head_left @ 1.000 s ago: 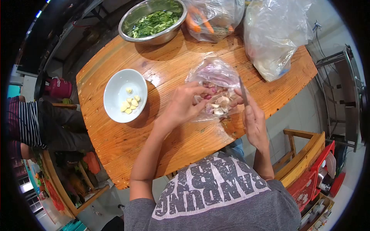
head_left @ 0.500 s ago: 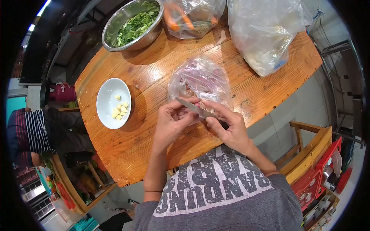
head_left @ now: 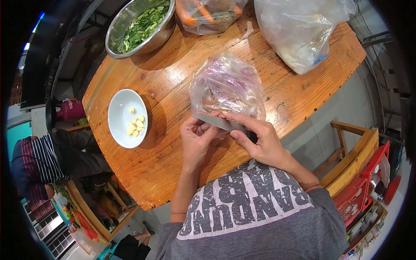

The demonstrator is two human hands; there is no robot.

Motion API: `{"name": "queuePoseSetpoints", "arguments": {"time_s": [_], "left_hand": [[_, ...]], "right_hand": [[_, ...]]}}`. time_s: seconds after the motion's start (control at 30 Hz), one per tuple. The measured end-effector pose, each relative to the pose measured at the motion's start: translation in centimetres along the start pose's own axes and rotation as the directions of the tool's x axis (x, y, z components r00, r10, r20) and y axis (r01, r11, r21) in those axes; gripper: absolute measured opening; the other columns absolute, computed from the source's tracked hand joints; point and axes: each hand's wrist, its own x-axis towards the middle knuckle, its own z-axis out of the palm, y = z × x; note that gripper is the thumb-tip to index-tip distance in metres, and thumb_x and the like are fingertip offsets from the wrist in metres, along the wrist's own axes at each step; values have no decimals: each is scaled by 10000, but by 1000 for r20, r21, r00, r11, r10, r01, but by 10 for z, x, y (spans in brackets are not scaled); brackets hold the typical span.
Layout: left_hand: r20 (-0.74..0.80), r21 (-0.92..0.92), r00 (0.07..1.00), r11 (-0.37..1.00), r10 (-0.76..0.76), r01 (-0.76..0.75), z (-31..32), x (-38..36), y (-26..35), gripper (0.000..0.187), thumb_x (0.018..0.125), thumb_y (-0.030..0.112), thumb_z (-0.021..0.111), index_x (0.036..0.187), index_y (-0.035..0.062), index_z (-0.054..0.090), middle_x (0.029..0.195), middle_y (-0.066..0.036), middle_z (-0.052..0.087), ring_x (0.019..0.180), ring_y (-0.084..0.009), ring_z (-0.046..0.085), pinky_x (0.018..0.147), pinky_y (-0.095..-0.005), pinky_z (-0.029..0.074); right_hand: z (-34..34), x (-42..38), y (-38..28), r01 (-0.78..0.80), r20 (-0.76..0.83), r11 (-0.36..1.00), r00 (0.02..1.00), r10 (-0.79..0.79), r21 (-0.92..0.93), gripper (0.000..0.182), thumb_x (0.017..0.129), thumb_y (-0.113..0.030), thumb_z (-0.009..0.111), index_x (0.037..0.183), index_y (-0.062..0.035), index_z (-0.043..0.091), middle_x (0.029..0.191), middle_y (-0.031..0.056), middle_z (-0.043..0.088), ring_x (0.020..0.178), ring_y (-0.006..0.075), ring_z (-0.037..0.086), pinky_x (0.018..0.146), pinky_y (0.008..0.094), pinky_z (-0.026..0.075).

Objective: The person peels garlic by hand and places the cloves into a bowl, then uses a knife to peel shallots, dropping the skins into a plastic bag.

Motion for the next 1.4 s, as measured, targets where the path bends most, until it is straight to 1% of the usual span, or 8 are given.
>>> {"name": "queuePoseSetpoints", "arguments": {"time_s": [0.17, 0.27, 0.47, 0.67, 0.77, 0.97, 1.17, 1.4], "left_hand": [[-13, -15, 1000, 1000, -2, 2, 4, -3, -1, 176, 825, -44, 612, 998, -60, 586, 975, -126, 647, 889, -165, 639, 814, -308, 531], [-28, 32, 998, 998, 52, -52, 8, -3, -2, 147, 828, -39, 612, 973, -56, 591, 972, -124, 648, 886, -161, 638, 798, -297, 533], [-17, 70, 997, 995, 70, -69, 9, -5, 0, 128, 828, -36, 617, 953, -59, 600, 941, -117, 652, 835, -137, 637, 759, -255, 523], [14, 141, 994, 984, 111, -112, 8, -5, -1, 90, 825, -75, 587, 914, -67, 594, 904, -106, 652, 815, -128, 637, 737, -235, 521], [11, 104, 994, 989, 108, -108, 8, -5, -5, 82, 820, -85, 586, 899, -64, 592, 888, -102, 649, 806, -125, 635, 731, -230, 521], [21, 203, 989, 968, 145, -146, 10, -7, -5, 95, 813, -94, 592, 901, -58, 589, 876, -90, 645, 784, -118, 630, 715, -225, 519], [13, 192, 991, 973, 131, -131, 12, -8, -5, 92, 807, -95, 605, 888, -55, 589, 877, -88, 644, 792, -105, 624, 713, -211, 511], [-12, 221, 995, 970, 104, -99, 17, -10, -5, 82, 800, -91, 620, 870, -60, 592, 864, -77, 639, 786, -89, 615, 695, -198, 505]], "right_hand": [[2, -2, 9, 35, -18, 998, 999, -35, 43, 285, 865, -95, 587, 1138, -20, 562, 1061, 155, 634, 913, 287, 642, 774, 333, 491], [1, -3, 7, -50, -2, 990, 999, 51, 134, 260, 869, -90, 585, 1116, -13, 561, 1029, 142, 636, 883, 253, 644, 749, 316, 485], [0, -2, 10, 68, 17, 997, 997, -69, 19, 274, 885, -115, 579, 1129, 4, 535, 985, 122, 631, 849, 190, 630, 727, 301, 478], [-7, -3, -2, -185, 155, 962, 976, 155, 203, 259, 926, -159, 536, 1118, 11, 498, 958, 121, 623, 890, 148, 607, 755, 310, 476], [-5, -3, -2, -175, 147, 957, 979, 143, 230, 258, 935, -166, 521, 1123, 6, 475, 958, 123, 620, 931, 145, 592, 797, 310, 472], [-4, -4, -2, -179, 135, 965, 979, 155, 190, 225, 935, -162, 522, 1079, 3, 472, 968, 124, 616, 950, 134, 577, 822, 305, 464], [-1, -2, 7, -183, 118, 954, 980, 159, 239, 189, 931, -167, 534, 1018, -9, 477, 747, 49, 567, 701, 64, 491, 643, 256, 420], [3, -1, 11, -159, 77, 944, 987, 143, 290, 188, 929, -174, 541, 969, -6, 469, 652, -3, 460, 615, 44, 416, 570, 237, 360]]}}
